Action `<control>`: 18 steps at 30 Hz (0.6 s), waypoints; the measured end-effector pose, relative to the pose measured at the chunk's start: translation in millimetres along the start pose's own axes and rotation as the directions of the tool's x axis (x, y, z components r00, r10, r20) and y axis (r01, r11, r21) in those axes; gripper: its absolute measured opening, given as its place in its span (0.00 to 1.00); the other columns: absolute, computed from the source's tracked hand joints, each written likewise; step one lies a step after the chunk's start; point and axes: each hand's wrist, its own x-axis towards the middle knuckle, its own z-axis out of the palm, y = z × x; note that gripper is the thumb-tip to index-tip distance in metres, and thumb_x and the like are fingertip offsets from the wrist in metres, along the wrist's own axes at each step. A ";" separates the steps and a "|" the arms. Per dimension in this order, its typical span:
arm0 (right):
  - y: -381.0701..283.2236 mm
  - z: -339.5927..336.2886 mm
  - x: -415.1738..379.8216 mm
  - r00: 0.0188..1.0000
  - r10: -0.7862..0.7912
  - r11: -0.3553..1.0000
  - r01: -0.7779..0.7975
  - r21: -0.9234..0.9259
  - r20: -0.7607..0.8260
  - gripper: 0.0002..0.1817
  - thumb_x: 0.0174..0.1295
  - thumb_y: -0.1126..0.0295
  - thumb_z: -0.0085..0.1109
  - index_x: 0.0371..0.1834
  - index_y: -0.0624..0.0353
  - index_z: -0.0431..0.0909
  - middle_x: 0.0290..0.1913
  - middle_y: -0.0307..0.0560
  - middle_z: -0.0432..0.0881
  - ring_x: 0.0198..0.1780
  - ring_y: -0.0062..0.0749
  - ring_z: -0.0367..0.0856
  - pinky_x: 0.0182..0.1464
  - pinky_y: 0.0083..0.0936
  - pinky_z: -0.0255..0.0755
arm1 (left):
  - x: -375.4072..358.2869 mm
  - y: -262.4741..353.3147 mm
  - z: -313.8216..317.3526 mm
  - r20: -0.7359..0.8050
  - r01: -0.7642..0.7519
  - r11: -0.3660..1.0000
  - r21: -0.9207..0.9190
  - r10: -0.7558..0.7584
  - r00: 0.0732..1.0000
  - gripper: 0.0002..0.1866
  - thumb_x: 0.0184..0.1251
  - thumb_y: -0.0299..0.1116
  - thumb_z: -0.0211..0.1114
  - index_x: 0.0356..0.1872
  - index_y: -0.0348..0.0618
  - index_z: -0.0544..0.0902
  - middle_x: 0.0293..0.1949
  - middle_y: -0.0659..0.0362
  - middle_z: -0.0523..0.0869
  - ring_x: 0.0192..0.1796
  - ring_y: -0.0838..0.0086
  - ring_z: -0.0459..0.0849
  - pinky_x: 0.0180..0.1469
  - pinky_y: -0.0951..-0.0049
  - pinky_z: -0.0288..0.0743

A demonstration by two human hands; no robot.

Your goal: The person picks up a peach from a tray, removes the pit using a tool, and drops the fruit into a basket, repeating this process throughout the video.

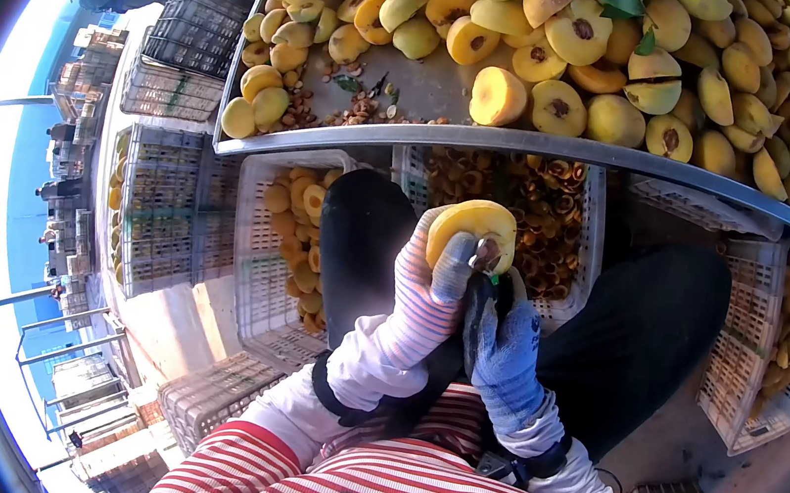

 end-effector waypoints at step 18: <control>1.0 10.4 3.2 0.771 -0.442 -0.854 -0.517 0.047 0.458 0.26 0.66 0.44 0.38 0.38 0.60 0.67 0.17 0.37 0.66 0.12 0.18 0.63 0.11 0.15 0.59 | -3.2 22.6 -65.0 -0.198 0.404 0.890 -0.211 -0.444 0.874 0.27 0.61 0.57 0.57 0.44 0.40 0.75 0.32 0.58 0.79 0.31 0.75 0.78 0.35 0.78 0.75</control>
